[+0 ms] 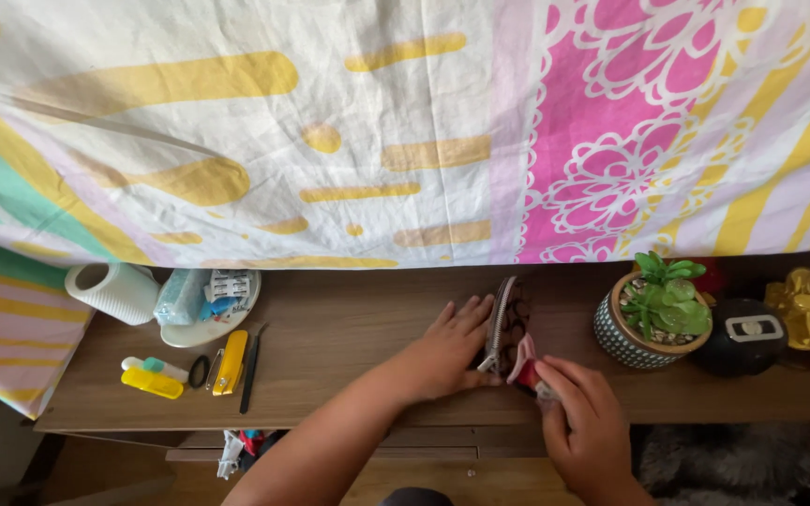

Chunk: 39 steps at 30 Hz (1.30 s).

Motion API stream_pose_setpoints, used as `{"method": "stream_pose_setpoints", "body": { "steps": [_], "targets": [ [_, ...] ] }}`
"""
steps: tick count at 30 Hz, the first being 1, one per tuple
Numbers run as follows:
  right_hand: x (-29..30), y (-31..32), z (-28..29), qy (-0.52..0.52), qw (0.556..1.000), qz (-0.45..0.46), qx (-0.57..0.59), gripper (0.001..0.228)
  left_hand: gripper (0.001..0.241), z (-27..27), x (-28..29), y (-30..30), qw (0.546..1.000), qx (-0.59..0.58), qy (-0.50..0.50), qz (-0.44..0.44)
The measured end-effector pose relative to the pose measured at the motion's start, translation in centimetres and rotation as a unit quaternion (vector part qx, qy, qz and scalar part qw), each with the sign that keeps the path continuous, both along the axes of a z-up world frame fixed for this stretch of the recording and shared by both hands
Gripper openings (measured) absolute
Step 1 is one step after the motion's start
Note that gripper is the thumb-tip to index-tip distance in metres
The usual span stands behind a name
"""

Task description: The person wipes a black electronic device, a potted plant, a patterned pouch, a stapler, and a small yellow container using a cloth. The items are handled one by one on a wooden desk surface.

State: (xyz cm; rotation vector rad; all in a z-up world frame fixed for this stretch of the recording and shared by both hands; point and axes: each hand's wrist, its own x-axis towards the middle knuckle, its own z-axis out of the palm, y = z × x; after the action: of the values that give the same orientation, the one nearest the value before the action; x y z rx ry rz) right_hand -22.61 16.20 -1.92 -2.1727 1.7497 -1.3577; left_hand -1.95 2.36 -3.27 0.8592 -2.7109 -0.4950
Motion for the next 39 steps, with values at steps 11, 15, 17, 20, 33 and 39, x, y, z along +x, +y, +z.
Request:
{"method": "stream_pose_setpoints", "body": {
  "steps": [11,15,17,20,33,39],
  "targets": [
    [-2.6,2.9,-4.6,-0.091,0.994,-0.029,-0.043,0.044,0.068,-5.1,-10.7,4.5,0.981,-0.164,0.049,0.093],
    [-2.0,2.8,-3.2,-0.064,0.997,-0.025,-0.038,0.040,0.085,-4.8,-11.0,4.7,0.985,-0.151,0.046,0.072],
    [-2.0,2.5,-3.0,-0.052,0.997,-0.029,-0.047,0.042,0.085,-4.5,-11.1,4.8,0.984,-0.146,0.055,0.081],
    [-1.8,2.6,-2.9,-0.035,0.997,-0.046,-0.043,0.045,0.080,-4.2,-11.1,5.2,0.986,-0.128,0.063,0.088],
    [-1.9,3.0,-2.2,0.009,0.997,-0.071,-0.017,0.048,0.054,-0.3,-9.8,7.1,0.977,-0.162,0.100,0.092],
    [-0.4,3.3,-2.5,0.005,0.997,-0.037,-0.070,0.045,0.047,-0.1,-8.8,7.3,0.974,-0.149,0.140,0.098]
  ]
}}
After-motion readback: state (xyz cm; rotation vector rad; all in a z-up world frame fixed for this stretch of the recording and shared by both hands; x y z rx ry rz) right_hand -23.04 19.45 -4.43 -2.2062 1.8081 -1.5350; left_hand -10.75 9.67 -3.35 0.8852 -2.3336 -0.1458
